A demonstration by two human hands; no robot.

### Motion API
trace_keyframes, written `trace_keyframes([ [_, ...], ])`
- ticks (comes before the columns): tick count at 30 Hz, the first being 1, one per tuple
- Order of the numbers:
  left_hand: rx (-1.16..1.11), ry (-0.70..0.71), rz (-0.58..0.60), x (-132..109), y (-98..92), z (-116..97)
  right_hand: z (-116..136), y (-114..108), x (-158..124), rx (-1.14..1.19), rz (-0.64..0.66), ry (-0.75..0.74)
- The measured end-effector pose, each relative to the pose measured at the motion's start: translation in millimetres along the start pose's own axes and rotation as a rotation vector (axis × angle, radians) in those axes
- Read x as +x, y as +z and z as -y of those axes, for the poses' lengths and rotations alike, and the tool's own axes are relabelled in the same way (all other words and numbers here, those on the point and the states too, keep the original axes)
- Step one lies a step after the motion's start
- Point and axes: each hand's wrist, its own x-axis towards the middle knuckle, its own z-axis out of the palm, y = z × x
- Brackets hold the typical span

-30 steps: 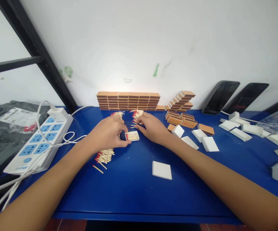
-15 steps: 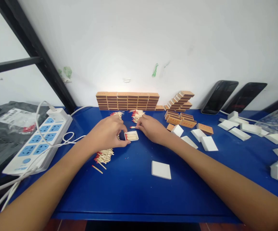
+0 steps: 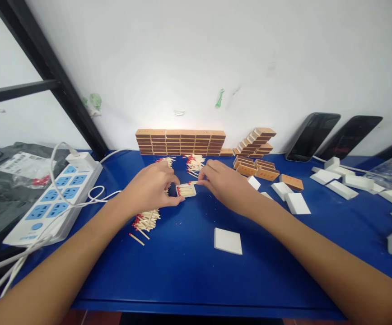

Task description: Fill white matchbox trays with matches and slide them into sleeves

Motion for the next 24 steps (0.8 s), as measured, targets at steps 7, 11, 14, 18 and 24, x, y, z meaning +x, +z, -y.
trace_keyframes([
  [7, -0.013, 0.031, -0.044, 0, 1.0, 0, -3, 4, -3, -0.137, -0.048, -0.026],
  [11, -0.009, 0.039, -0.049, 1, 1.9, 0, -4, 4, -3, -0.135, -0.044, -0.040],
  [14, -0.002, 0.058, -0.061, 1, 1.1, -1, -3, 3, -2, -0.126, -0.044, -0.027],
  [18, 0.015, 0.069, -0.069, 1, 0.0, -1, 2, 4, -2, -0.113, -0.051, -0.012],
  [24, 0.046, 0.091, -0.107, 0, 3.1, -3, 19, 8, -4, 0.002, 0.008, 0.047],
])
